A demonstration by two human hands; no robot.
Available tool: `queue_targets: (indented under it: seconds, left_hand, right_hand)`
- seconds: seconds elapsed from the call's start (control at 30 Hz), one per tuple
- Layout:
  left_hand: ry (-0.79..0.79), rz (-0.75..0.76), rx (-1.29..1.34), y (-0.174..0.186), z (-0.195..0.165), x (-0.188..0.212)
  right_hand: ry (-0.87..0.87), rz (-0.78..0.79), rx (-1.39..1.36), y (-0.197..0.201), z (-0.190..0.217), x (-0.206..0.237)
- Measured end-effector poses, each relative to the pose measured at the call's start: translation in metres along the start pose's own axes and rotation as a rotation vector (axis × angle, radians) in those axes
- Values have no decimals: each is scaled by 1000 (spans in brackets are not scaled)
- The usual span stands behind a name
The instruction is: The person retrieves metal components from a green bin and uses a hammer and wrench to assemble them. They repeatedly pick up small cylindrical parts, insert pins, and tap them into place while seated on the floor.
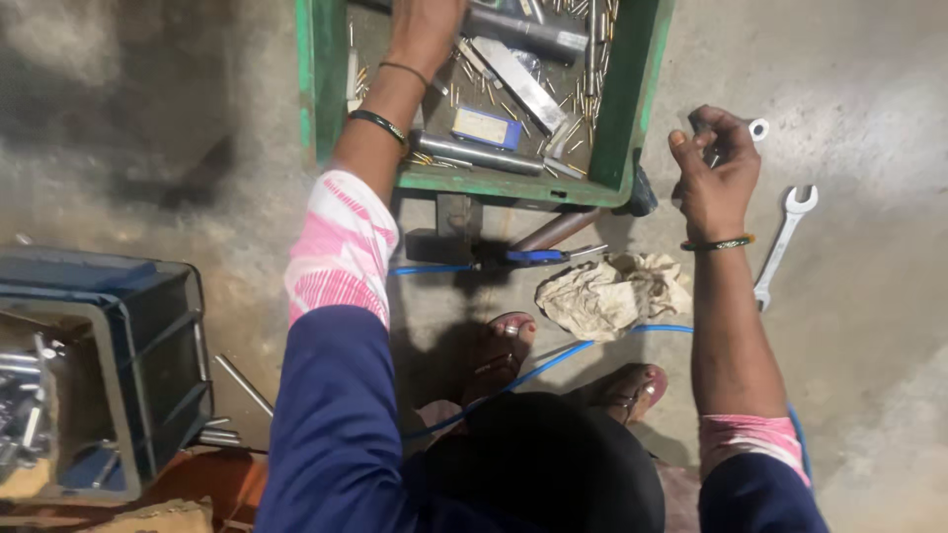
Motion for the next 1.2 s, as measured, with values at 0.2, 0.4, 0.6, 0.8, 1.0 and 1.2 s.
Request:
queue_targets:
  seconds: [0.2, 0.4, 0.6, 0.8, 1.0, 1.2]
  left_hand:
    - [-622, 417, -273, -74, -35, 65]
    - [-735, 30, -363, -64, -24, 96]
    - [-590, 194, -142, -138, -58, 93]
    - [-267, 302, 230, -150, -80, 67]
    - [11, 497, 1222, -54, -154, 108]
    - [-118, 425, 1290, 27, -233, 170]
  right_hand:
    - [-10, 6, 67, -8, 2, -3]
    - [116, 63, 49, -36, 8, -9]
    - [-40, 111, -152, -52, 8, -8]
    - [-146, 98, -206, -34, 18, 9]
    - [134, 143, -117, -17, 61, 24]
    - [113, 120, -350, -11, 103, 50]
Point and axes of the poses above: each hand's wrist, its own x-axis away from the middle knuckle, its own y-axis out of the back of the hand, z = x × y, the point moved 6 cm from there along -x, towards the middle knuckle, and after that the axes turned 15 degrees about x, right-handed, at the moved point
